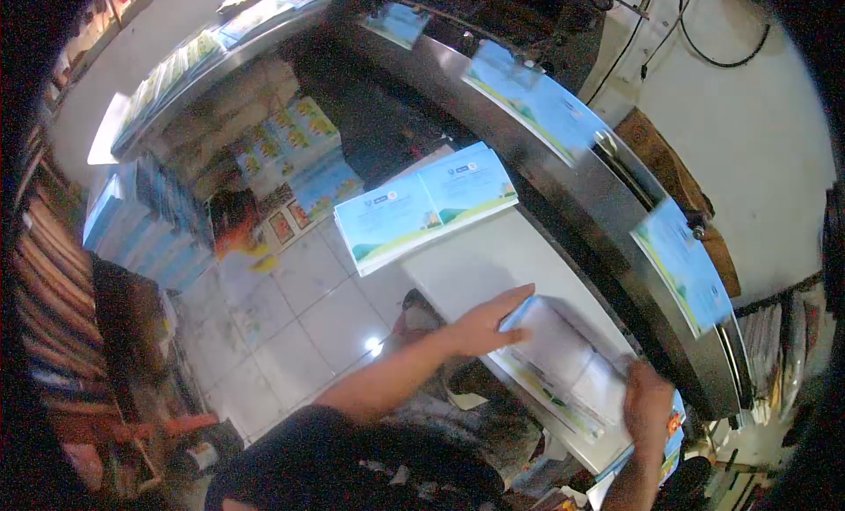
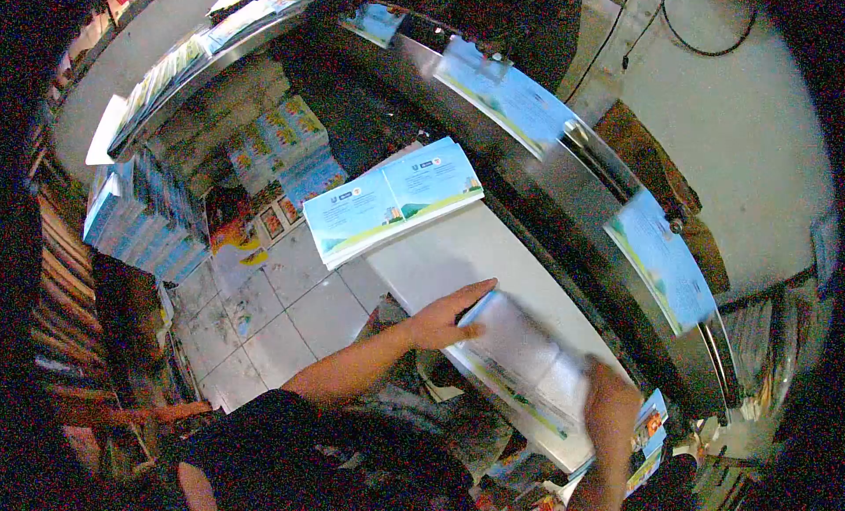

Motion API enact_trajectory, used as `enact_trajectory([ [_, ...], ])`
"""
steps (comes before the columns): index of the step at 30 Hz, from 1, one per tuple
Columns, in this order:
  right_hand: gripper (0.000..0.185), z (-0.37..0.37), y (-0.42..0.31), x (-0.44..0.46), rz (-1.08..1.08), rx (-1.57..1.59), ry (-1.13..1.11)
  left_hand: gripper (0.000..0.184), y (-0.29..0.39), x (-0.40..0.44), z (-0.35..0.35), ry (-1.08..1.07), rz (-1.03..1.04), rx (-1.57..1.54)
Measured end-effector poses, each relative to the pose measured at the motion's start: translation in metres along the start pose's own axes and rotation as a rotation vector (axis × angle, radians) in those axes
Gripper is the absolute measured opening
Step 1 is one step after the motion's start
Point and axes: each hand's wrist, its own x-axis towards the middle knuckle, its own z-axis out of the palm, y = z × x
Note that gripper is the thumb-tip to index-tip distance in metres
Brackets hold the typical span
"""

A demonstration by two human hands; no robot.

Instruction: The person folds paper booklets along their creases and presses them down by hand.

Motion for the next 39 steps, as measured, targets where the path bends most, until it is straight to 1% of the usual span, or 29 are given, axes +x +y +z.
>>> enact_trajectory([
  [3,0.033,-0.017,0.089,0.029,0.326,-0.012,-0.009,0.076,0.007,-0.001,0.004,0.014,0.068,0.160],
  [4,0.036,-0.003,0.172,0.027,0.274,-0.134,0.193,0.080,0.008,-0.001,0.003,0.005,0.064,0.150],
  [5,0.037,-0.047,0.149,0.038,0.471,-0.215,0.154,0.084,0.008,0.000,0.002,-0.003,0.062,0.141],
  [6,0.037,-0.025,0.251,0.031,0.267,-0.376,0.539,0.084,0.007,0.000,0.001,0.002,0.059,0.143],
  [7,0.037,-0.034,0.245,0.036,0.265,-0.373,0.538,0.082,0.005,0.000,0.002,0.003,0.082,0.149],
  [9,0.041,-0.059,0.234,0.044,0.205,-0.607,0.858,0.079,0.003,0.000,0.003,0.001,0.109,0.155],
  [10,0.044,-0.052,0.234,0.043,0.476,-0.439,0.694,0.079,0.004,0.001,0.003,-0.001,0.105,0.162],
  [11,0.044,-0.036,0.239,0.041,0.476,-0.436,0.696,0.079,0.005,0.001,0.003,-0.002,0.099,0.169],
  [13,0.039,0.006,0.249,0.035,0.399,-0.189,0.529,0.078,0.006,0.000,0.002,0.000,0.105,0.173],
  [14,0.039,0.023,0.248,0.029,0.398,-0.187,0.531,0.078,0.007,0.000,0.002,-0.001,0.108,0.172],
  [16,0.038,0.051,0.244,0.018,0.245,-0.249,0.442,0.077,0.010,0.000,0.001,0.002,0.099,0.154],
  [17,0.038,0.062,0.247,0.012,0.246,-0.248,0.442,0.077,0.010,0.000,0.002,0.003,0.088,0.134],
  [19,0.037,0.080,0.250,-0.004,0.398,-0.036,0.443,0.076,0.007,-0.001,0.002,0.010,0.098,0.154],
  [20,0.039,0.083,0.251,-0.012,0.427,-0.055,0.301,0.075,0.006,-0.001,0.003,0.020,0.112,0.171],
  [21,0.039,0.089,0.250,-0.020,0.439,-0.057,0.304,0.075,0.007,-0.001,0.004,0.009,0.117,0.170],
  [23,0.039,0.084,0.178,-0.018,0.343,-0.186,0.170,0.074,0.014,-0.001,0.002,0.011,0.071,0.124],
  [25,0.045,0.056,0.080,-0.016,0.336,0.089,0.023,0.073,0.011,0.000,0.002,0.018,0.082,0.129],
  [26,0.053,0.061,0.045,-0.022,0.116,0.071,0.108,0.073,0.009,0.000,0.002,0.023,0.093,0.136],
  [27,0.065,0.053,0.006,-0.023,0.161,0.157,-0.096,0.073,0.009,0.000,0.002,0.020,0.091,0.138],
  [28,0.080,0.060,-0.015,-0.028,-0.056,0.056,-0.095,0.071,0.010,0.000,0.001,0.018,0.082,0.130],
  [29,0.092,0.070,-0.034,-0.038,-0.147,0.002,-0.039,0.069,0.010,0.001,0.000,0.018,0.073,0.121],
  [30,0.093,0.067,-0.046,-0.043,-0.150,-0.068,-0.187,0.069,0.010,-0.001,0.002,0.018,0.072,0.124],
  [31,0.093,0.068,-0.045,-0.043,-0.153,-0.068,-0.185,0.067,0.006,-0.001,0.002,0.020,0.077,0.046],
  [33,0.089,0.071,-0.040,-0.045,-0.142,-0.019,-0.302,0.066,-0.009,0.000,0.002,0.025,0.079,-0.033],
  [34,0.066,0.058,-0.042,-0.041,-0.074,0.150,-0.311,0.070,-0.022,0.001,0.002,0.007,0.101,-0.077],
  [35,0.066,0.047,-0.041,-0.038,-0.073,0.150,-0.315,0.074,-0.024,0.001,0.002,-0.013,0.122,-0.122],
  [37,0.046,0.029,-0.027,-0.027,-0.052,0.341,-0.360,0.073,-0.022,0.002,-0.001,-0.014,0.095,-0.155],
  [38,0.039,0.020,-0.022,-0.017,-0.063,0.332,-0.314,0.073,-0.017,0.002,-0.002,-0.013,0.070,-0.183],
  [39,0.038,-0.002,-0.023,-0.009,0.160,0.215,-0.393,0.073,-0.009,0.002,-0.001,-0.010,0.070,-0.182],
])
